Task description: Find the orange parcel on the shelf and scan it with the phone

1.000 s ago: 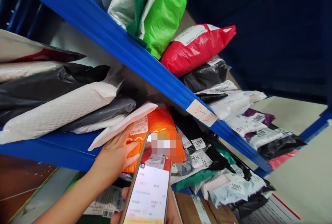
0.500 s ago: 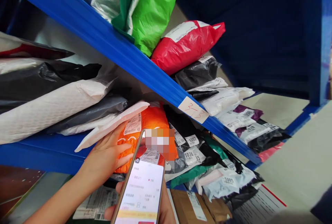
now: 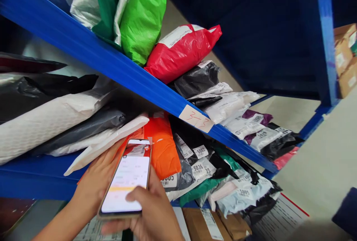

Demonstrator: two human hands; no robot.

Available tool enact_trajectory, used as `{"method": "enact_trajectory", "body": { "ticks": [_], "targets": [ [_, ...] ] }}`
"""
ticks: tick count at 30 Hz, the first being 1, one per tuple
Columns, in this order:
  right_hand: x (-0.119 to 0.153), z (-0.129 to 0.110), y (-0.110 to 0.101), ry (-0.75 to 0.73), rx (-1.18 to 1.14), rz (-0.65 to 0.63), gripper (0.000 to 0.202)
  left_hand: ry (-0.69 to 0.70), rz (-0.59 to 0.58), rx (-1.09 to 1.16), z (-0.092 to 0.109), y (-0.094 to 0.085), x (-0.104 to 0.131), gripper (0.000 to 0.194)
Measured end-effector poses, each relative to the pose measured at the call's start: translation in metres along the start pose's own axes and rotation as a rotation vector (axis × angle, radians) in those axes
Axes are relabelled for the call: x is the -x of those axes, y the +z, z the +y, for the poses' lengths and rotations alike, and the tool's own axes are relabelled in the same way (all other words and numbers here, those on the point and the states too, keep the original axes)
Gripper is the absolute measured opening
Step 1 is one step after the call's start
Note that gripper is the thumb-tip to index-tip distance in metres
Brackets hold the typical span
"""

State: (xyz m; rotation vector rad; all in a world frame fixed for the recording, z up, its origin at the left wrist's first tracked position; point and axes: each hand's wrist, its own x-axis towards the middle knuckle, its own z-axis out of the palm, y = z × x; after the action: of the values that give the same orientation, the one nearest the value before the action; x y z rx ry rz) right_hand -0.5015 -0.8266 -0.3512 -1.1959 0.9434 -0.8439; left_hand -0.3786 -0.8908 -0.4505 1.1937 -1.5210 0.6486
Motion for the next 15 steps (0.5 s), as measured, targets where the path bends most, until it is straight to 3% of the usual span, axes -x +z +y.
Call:
{"method": "enact_trajectory", "body": {
  "ticks": [2,8,13,15],
  "targets": [
    [-0.015,-0.019,0.008,0.015,0.048,0.031,0.048,0.02,0.084,0.039,-0.002,-0.001,0.0,0.043],
    [-0.052,-0.063,0.018,0.126,0.432,0.193,0.023,-0.239,0.104,0.347,0.001,-0.007,-0.001,0.029],
    [-0.066,-0.066,0.02,0.228,0.64,0.283,0.024,-0.271,0.119,0.407,0.002,-0.011,-0.001,0.026],
    [-0.069,-0.064,0.018,0.178,0.549,0.221,0.031,-0.264,0.113,0.407,0.002,-0.011,-0.002,0.025]
  ]
}}
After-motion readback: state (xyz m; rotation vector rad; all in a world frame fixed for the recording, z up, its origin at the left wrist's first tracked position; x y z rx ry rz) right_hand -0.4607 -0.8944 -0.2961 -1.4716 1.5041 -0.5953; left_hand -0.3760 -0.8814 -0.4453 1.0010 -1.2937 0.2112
